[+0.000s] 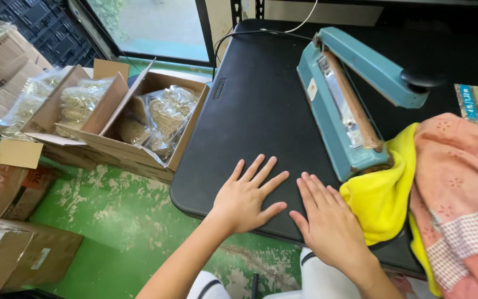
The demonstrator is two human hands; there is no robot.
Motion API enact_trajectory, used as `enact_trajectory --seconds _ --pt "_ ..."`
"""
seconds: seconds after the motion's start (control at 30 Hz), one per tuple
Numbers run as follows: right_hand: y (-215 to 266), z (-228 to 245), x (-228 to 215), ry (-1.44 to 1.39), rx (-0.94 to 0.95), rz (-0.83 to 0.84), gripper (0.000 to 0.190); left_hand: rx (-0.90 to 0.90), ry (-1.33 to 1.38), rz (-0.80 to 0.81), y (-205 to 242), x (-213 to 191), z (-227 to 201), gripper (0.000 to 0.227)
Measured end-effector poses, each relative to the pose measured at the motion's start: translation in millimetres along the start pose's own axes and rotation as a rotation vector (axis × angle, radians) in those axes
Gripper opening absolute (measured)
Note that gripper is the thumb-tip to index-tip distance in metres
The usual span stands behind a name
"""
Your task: The person sits on a chair and wipes a table surface with a cloth. They then pick up small plastic bags containing dried items from a box and place them into a cloth pouch on their lap, repeating this process for several bags.
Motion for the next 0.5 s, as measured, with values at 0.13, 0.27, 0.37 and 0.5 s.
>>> enact_trajectory --seconds 0.13,0.27,0.37,0.5 --pt "8.1 -3.8 2.4 -0.022 0.004 0.008 0.067 -0.03 0.004 0.012 1.9 8.7 -2.0 0.07" --pt "17.9 -4.8 4.7 -0.014 -0.015 -0.002 0.066 -0.096 -0.008 -0.033 8.5 16.6 -1.6 0.069" --pt "18.3 -3.0 2.4 -0.019 -0.036 -0.009 0.065 -0.19 0.031 -0.045 13.2 15.6 -3.5 0.069" --pt "19.2 -7.2 2.8 -0.033 -0.044 -0.064 0.062 -0.41 0.027 -0.148 13.5 17.1 -5.5 0.066"
Point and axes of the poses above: each hand's wrist, its own y-axis away from the middle knuckle, its own x-axis out of the palm, z = x × y, the point moved 8 cm from there along -y, towards the middle knuckle, and after that the axes turned 3 degrees about -x, right-handed, at the moved point
